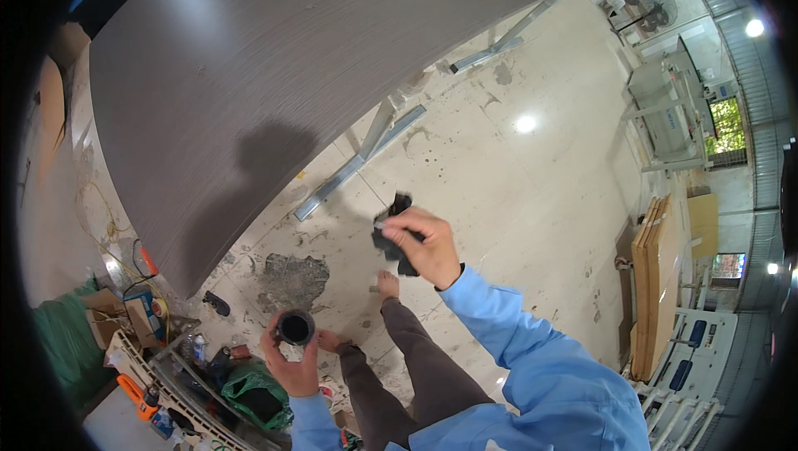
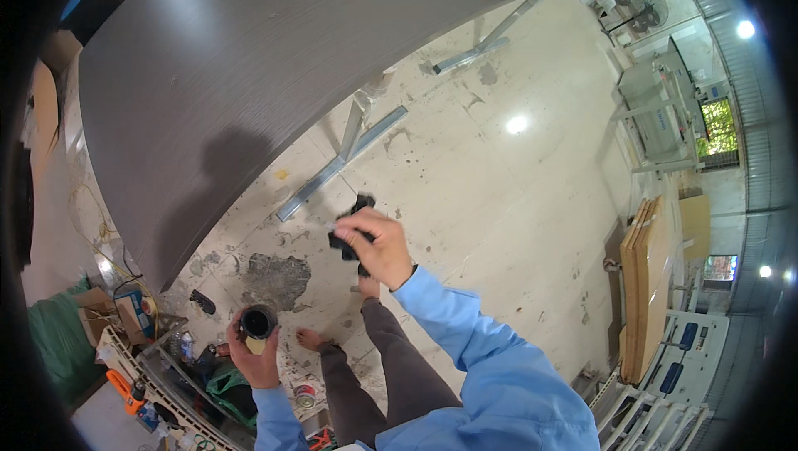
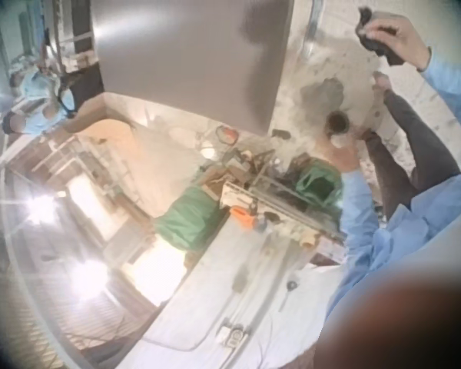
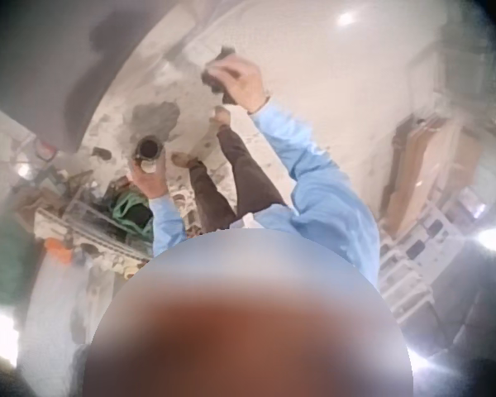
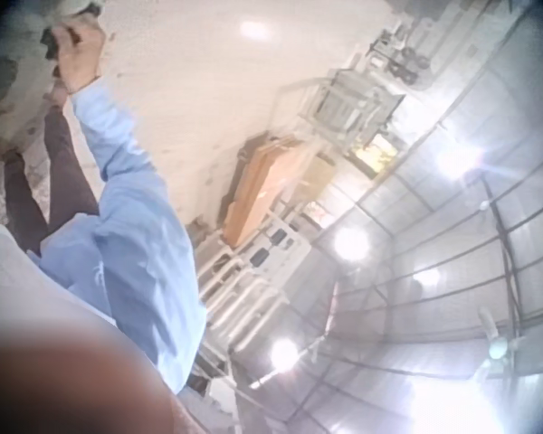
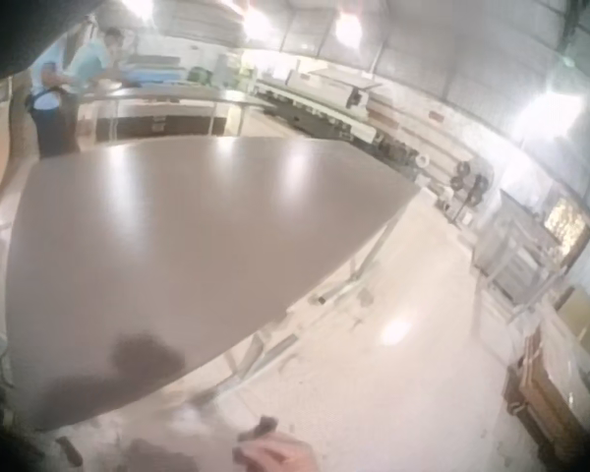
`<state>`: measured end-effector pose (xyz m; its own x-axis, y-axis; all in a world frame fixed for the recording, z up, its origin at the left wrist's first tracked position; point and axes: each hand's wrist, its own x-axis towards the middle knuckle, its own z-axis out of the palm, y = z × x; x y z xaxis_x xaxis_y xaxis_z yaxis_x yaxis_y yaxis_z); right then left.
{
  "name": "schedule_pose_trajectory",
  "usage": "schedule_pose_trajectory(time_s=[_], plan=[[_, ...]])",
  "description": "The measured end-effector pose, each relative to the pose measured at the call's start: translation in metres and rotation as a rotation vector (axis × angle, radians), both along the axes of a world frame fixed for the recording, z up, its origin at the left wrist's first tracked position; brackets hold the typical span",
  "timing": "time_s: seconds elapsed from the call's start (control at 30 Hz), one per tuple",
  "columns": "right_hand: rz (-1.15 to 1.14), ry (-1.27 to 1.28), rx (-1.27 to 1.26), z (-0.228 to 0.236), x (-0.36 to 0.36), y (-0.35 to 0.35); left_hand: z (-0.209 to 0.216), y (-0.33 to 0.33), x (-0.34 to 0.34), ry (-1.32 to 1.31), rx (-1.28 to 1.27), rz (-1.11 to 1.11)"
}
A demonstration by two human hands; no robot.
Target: The person applies a dark liquid from a small container to the edge of a large gray panel using a black cloth, repeatedly dipping the cloth and wiping along the edge. The person then places a small rectangular label on the panel surface.
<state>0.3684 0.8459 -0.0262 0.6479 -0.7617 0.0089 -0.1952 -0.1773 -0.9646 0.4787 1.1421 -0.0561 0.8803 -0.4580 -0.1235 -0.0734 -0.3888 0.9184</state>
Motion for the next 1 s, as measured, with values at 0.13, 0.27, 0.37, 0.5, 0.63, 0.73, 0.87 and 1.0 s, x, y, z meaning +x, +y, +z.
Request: schedule_pose_trajectory(time_s=[0.13, 0.27, 0.37, 0.5, 0.63, 0.73, 0.87, 1.0], plan=[[0.305, 0.193, -0.228, 0.031, 0.004, 0.024, 0.001, -0.008, 0.010, 0.022, -0.039, 0.072], [0.482, 0.213, -0.514, 0.063, 0.023, 0.048, 0.003, -0.009, 0.021, -0.052, -0.027, 0.033], [0.579, 0.246, -0.613, 0.082, 0.041, 0.070, 0.001, -0.011, 0.024, -0.210, 0.023, -0.003], [0.690, 0.316, -0.721, 0.083, 0.063, 0.098, 0.005, -0.013, 0.026, -0.334, 0.043, -0.059], [0.766, 0.418, -0.809, 0.067, 0.079, 0.116, 0.010, -0.013, 0.025, -0.346, 0.067, -0.091], [0.805, 0.472, -0.825, 0.060, 0.084, 0.122, 0.008, -0.009, 0.021, -0.335, 0.044, -0.079], [0.788, 0.466, -0.760, 0.068, 0.082, 0.121, -0.001, 0.001, 0.021, -0.310, 0.009, -0.039], [0.708, 0.448, -0.646, 0.079, 0.081, 0.118, -0.005, 0.006, 0.021, -0.278, -0.005, 0.019]])
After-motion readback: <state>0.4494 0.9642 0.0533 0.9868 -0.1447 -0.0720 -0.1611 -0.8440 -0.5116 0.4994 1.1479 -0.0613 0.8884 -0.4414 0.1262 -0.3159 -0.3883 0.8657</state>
